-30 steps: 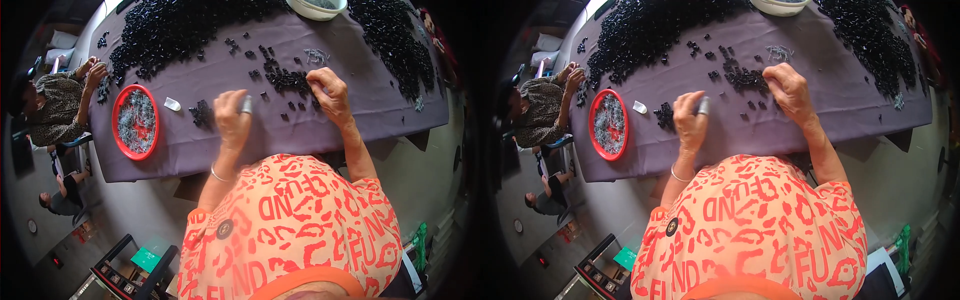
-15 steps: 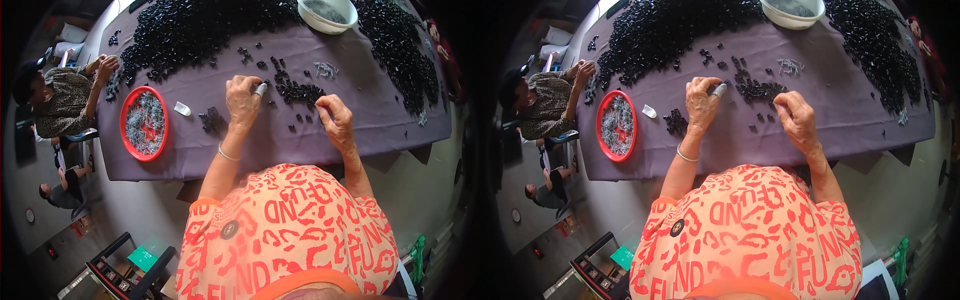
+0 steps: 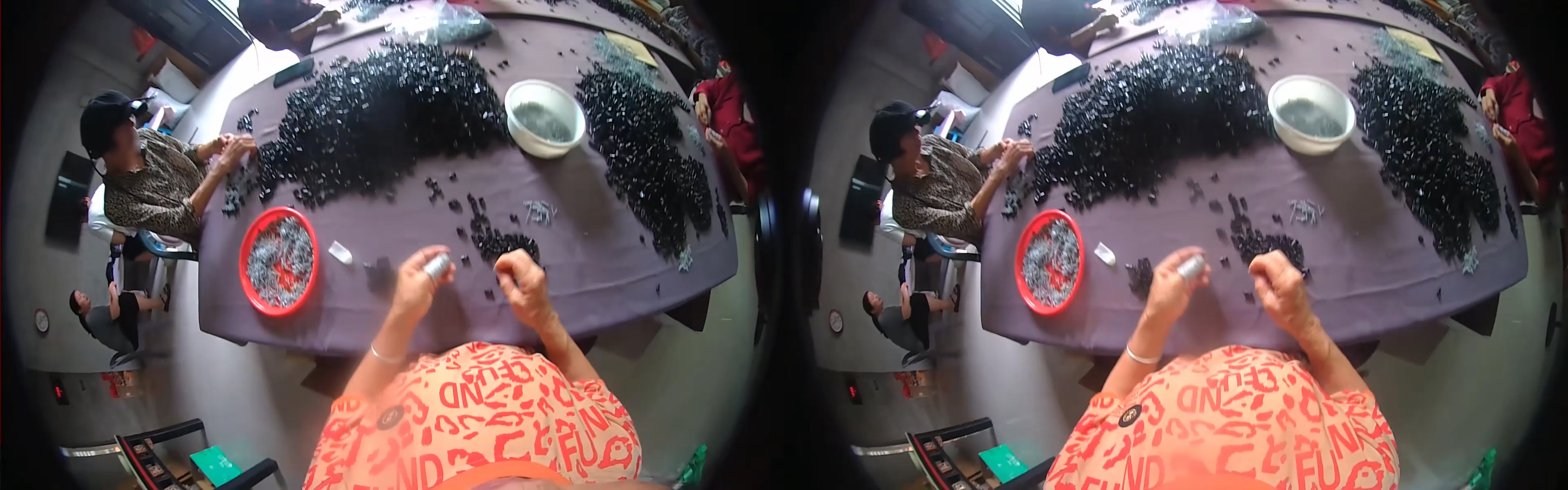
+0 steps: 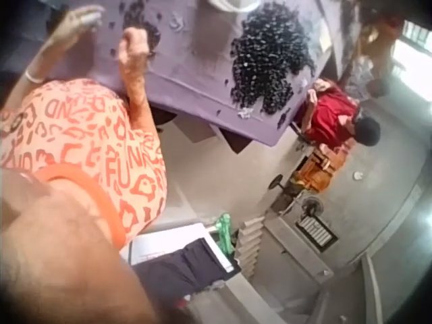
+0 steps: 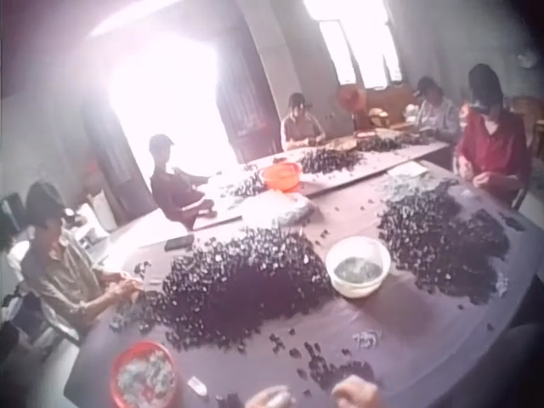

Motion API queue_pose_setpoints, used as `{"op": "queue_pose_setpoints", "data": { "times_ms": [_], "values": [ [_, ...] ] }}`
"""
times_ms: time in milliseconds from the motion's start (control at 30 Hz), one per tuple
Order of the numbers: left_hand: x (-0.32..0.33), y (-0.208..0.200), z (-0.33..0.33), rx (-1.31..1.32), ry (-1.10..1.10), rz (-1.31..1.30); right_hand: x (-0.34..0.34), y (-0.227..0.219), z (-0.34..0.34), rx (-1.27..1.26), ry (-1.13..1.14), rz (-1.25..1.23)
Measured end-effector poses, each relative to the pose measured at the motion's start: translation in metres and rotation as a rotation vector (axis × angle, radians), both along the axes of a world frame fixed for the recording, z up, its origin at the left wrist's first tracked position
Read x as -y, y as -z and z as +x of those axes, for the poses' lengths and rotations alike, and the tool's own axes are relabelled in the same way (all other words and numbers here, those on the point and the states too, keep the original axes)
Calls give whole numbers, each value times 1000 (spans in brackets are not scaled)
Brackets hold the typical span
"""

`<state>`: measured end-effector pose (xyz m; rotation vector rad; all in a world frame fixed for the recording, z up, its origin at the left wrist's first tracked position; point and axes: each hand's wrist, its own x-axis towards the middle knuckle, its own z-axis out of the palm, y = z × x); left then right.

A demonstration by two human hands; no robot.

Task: The person assembles small plastic components by inserting pins into plastic clips by hand.

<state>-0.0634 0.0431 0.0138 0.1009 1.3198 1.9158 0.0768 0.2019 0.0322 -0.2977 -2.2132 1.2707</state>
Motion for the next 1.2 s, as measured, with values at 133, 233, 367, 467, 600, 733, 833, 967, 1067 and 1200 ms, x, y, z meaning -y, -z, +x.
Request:
{"op": "queue_pose_setpoints", "data": {
  "times_ms": [133, 233, 367, 467, 600, 733, 833, 967, 1067, 1200],
  "values": [
    [9, 5, 31, -79, 71, -62, 17, -5, -4, -1, -81, 13],
    [8, 4, 41, -113, -23, -31, 25, -5, -8, 19, -115, 25],
    [10, 10, 38, 20, 12, 38, 30, -2, -14, 47, -93, 26],
    [11, 13, 37, 130, 21, 89, 33, -4, -18, 90, -88, 12],
    [13, 11, 37, 112, 24, 101, 36, -4, -18, 95, -82, 19],
    [16, 9, 38, 78, 26, 117, 38, -13, -19, 136, -62, -20],
    [17, 7, 40, -133, 33, 124, 43, -9, -22, 65, -52, 91],
    [22, 8, 39, -302, 57, 134, 43, -9, -21, 78, -76, 96],
    [26, 5, 35, -259, 89, 100, 42, -11, -19, 84, -109, 150],
    [26, 6, 33, -267, 99, 105, 47, -12, -18, 108, -58, 81]
  ]
}}
